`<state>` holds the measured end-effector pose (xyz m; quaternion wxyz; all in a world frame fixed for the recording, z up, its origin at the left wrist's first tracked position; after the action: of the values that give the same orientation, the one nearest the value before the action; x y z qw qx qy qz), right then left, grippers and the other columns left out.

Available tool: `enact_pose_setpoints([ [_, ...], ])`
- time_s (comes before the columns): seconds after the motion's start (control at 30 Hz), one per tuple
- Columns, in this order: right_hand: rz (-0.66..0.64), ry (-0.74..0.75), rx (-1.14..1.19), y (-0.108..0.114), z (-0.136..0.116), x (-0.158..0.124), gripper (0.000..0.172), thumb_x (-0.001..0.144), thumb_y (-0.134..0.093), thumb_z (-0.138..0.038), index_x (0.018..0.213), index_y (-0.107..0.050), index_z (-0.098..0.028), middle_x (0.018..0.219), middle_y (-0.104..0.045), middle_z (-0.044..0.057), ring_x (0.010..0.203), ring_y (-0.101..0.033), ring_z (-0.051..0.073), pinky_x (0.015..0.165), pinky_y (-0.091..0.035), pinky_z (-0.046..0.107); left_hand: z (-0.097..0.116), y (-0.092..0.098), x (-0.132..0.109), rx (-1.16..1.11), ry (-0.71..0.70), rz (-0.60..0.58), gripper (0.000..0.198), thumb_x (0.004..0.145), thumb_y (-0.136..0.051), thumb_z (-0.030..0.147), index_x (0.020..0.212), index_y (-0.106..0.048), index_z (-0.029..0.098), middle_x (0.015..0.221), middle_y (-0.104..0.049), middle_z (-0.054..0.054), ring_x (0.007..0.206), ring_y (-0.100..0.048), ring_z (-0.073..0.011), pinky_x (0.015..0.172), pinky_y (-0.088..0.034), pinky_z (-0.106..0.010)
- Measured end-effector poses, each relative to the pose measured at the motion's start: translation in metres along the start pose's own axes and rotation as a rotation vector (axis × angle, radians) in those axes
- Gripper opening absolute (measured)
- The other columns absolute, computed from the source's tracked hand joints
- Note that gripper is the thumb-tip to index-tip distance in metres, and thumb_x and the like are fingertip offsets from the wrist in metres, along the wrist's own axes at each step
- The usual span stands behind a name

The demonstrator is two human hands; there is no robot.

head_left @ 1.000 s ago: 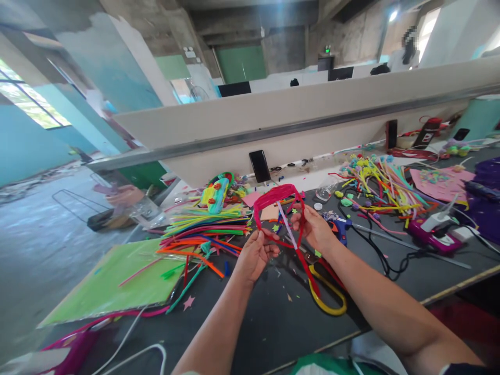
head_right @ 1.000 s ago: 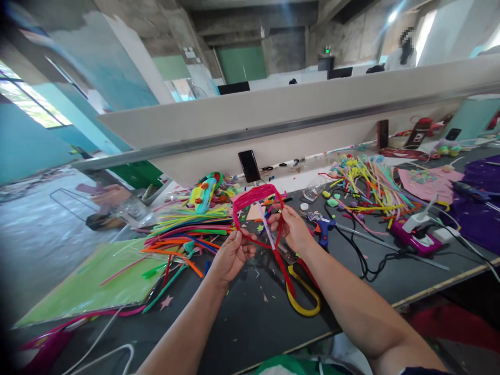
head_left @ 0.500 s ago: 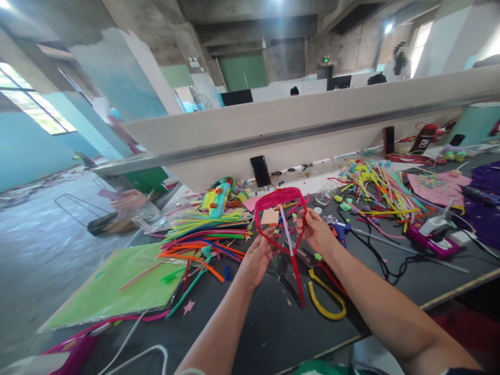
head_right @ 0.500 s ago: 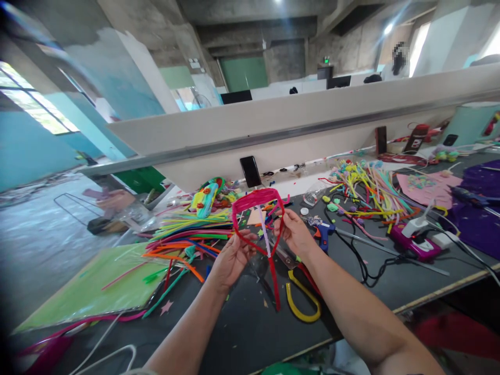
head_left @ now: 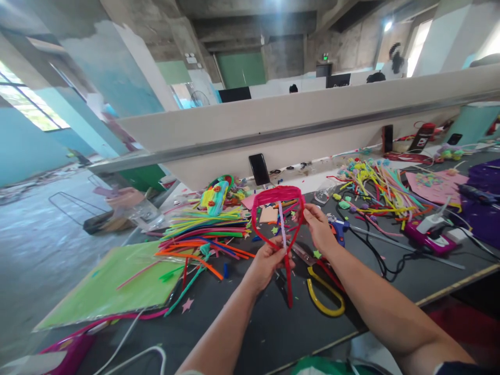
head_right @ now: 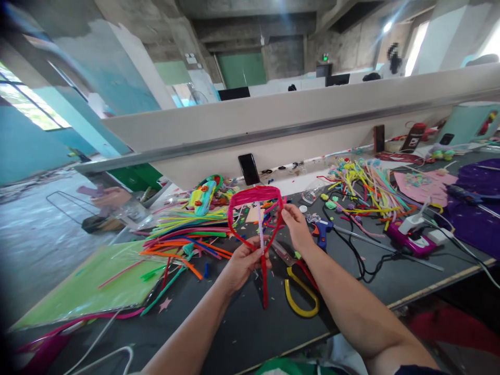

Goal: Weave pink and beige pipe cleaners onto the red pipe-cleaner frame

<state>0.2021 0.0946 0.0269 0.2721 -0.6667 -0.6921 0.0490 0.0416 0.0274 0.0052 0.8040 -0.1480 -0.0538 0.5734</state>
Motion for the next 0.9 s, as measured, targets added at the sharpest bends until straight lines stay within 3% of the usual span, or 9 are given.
enact_pose_setpoints([
  [0.13, 0.257, 0.281, -0.394, 0.016, -0.019, 0.001, 0.029, 0.079, -0.060, -0.034, 0.106, -0.056, -0.024, 0.097, -0.058, 0.003, 0.085, -0.053, 0.017, 0.079, -0.044, 0.030, 0.000, 0.001, -0.001, 0.058, 0.015, -0.006, 0.047, 0.073, -0.071, 0.036, 0.115, -0.058, 0.018, 0.075, -0.063, -0.003, 0.061, -0.065, -0.0168, 0.062, -0.053, -0.031],
  [0.3, 0.174, 0.427, -0.724, 0.021, -0.037, 0.006, 0.033, 0.079, -0.059, -0.030, 0.112, -0.059, -0.023, 0.107, -0.060, 0.007, 0.098, -0.053, 0.022, 0.089, -0.040, 0.035, -0.004, -0.001, -0.001, 0.121, 0.046, -0.033, 0.046, 0.073, -0.071, 0.036, 0.113, -0.058, 0.017, 0.075, -0.063, -0.003, 0.059, -0.065, -0.0178, 0.059, -0.052, -0.031],
  [0.47, 0.095, 0.419, -0.899, 0.021, -0.035, 0.010, 0.037, 0.078, -0.057, -0.027, 0.114, -0.060, -0.022, 0.101, -0.066, 0.006, 0.095, -0.057, 0.023, 0.090, -0.039, 0.036, -0.006, 0.001, 0.000, 0.081, 0.049, -0.065, 0.046, 0.074, -0.071, 0.034, 0.115, -0.058, 0.019, 0.075, -0.063, -0.002, 0.059, -0.065, -0.0175, 0.061, -0.053, -0.034],
  [0.67, 0.148, 0.417, -1.055, 0.021, -0.028, 0.010, 0.039, 0.075, -0.053, -0.021, 0.113, -0.060, -0.020, 0.101, -0.067, 0.007, 0.096, -0.058, 0.023, 0.093, -0.032, 0.039, -0.006, 0.006, 0.001, 0.027, 0.045, -0.077, 0.045, 0.074, -0.071, 0.033, 0.115, -0.058, 0.018, 0.074, -0.063, -0.003, 0.057, -0.064, -0.0165, 0.058, -0.052, -0.031],
  [0.9, 0.151, 0.429, -1.062, 0.020, -0.026, 0.010, 0.039, 0.074, -0.052, -0.020, 0.111, -0.061, -0.019, 0.099, -0.068, 0.007, 0.095, -0.059, 0.023, 0.092, -0.030, 0.039, -0.002, 0.006, 0.000, 0.017, 0.038, -0.069, 0.045, 0.075, -0.069, 0.032, 0.115, -0.057, 0.017, 0.074, -0.063, -0.003, 0.056, -0.063, -0.0161, 0.058, -0.053, -0.031],
])
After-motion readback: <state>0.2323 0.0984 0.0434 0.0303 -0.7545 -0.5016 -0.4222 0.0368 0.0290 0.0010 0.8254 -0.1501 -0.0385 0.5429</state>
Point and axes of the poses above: each hand's wrist, its own x-axis towards the middle knuckle, its own y-axis out of the back of the hand, z = x × y, the point moved 4 cm from there along x, towards the middle knuckle
